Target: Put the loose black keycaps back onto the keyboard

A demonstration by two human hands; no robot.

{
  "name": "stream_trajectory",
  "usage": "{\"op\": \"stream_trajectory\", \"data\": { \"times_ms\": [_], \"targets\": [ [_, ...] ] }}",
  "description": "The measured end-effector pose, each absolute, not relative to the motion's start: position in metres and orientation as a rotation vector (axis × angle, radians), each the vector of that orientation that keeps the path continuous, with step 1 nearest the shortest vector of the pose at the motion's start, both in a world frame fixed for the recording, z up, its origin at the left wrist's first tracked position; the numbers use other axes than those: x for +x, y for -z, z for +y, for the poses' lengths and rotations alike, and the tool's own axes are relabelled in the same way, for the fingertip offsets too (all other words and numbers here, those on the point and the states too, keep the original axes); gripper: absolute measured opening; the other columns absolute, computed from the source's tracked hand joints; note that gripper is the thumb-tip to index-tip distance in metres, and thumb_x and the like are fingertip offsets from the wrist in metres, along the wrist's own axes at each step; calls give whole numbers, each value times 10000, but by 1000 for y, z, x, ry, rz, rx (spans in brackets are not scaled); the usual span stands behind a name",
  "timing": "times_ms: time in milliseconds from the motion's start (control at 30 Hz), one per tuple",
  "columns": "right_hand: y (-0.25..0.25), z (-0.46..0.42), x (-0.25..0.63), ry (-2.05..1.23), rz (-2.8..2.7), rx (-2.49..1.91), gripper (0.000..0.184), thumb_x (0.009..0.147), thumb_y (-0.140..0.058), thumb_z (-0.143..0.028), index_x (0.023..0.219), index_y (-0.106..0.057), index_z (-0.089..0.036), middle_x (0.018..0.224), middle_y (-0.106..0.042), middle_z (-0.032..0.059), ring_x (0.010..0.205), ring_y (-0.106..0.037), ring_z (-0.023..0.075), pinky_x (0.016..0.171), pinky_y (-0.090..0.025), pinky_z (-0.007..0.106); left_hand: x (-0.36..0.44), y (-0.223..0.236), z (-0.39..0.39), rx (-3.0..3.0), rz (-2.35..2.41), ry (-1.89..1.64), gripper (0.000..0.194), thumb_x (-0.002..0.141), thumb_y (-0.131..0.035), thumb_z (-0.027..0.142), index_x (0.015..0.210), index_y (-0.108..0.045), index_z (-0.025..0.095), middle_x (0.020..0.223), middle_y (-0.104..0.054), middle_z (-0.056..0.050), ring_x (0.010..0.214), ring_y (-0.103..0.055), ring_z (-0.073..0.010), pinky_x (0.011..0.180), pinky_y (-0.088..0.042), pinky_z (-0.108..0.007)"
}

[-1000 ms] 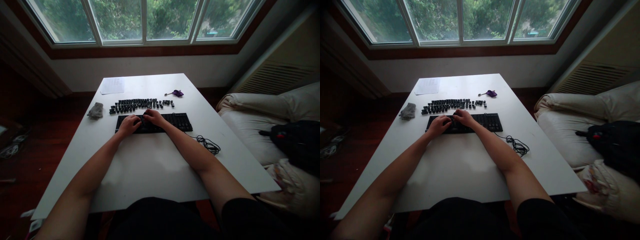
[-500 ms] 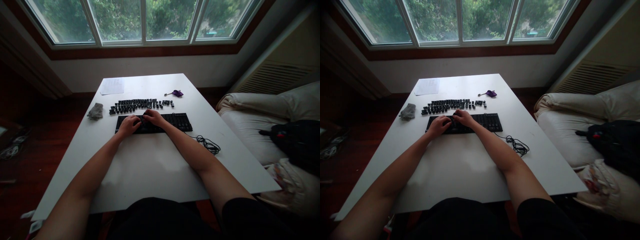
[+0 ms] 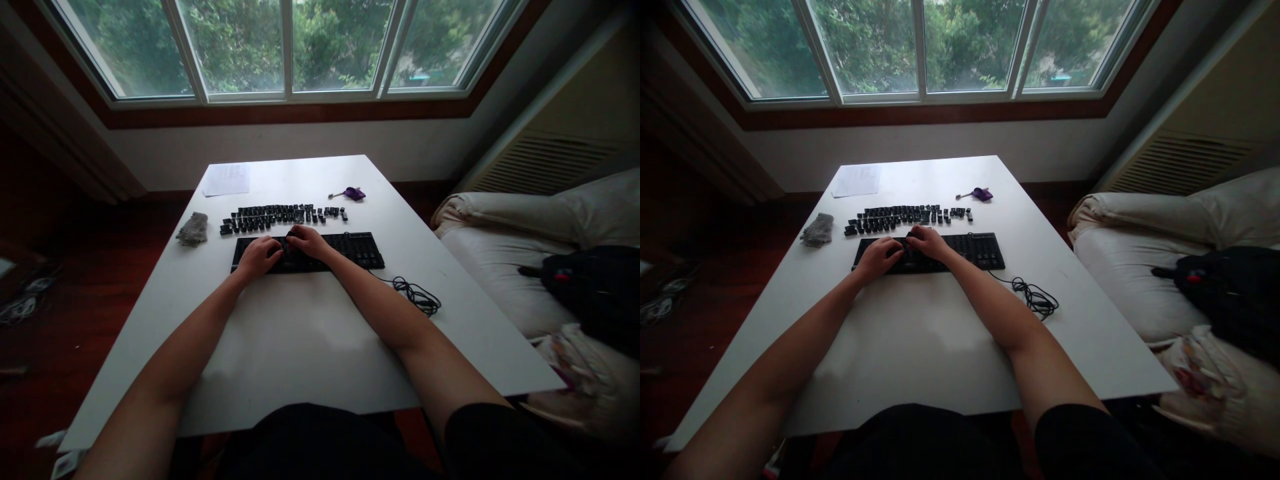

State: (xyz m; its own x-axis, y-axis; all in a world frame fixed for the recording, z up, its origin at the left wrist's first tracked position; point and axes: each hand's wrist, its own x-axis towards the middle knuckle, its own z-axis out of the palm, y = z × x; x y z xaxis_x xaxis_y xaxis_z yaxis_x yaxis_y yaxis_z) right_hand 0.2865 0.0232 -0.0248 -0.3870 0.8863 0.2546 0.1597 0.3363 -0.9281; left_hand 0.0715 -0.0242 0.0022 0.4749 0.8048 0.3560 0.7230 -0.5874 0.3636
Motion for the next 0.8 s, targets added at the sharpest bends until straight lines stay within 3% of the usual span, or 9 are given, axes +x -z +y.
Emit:
{"op": "stream_trajectory", "data": {
  "times_ms": [467,800],
  "targets": [
    [23,22,286,-1172,-1739,-943,223,799,-687,-381,867,-571,-203,746,-685,2,745,-694,199,693,-569,323,71,-1,-23,2551,1323,-766,182,918,-563,348,991,-678,228,975,-649,-59,946,-597,-230,857,-467,-379],
    [23,22,286,-1173,-1751,-908,240,811,-661,-416,858,-549,-209,737,-678,-15,678,-680,169,672,-563,308,72,-1,-24,2540,1335,-758,190,912,-566,353,995,-689,234,973,-653,-61,953,-600,-237,868,-468,-388]
  ]
}}
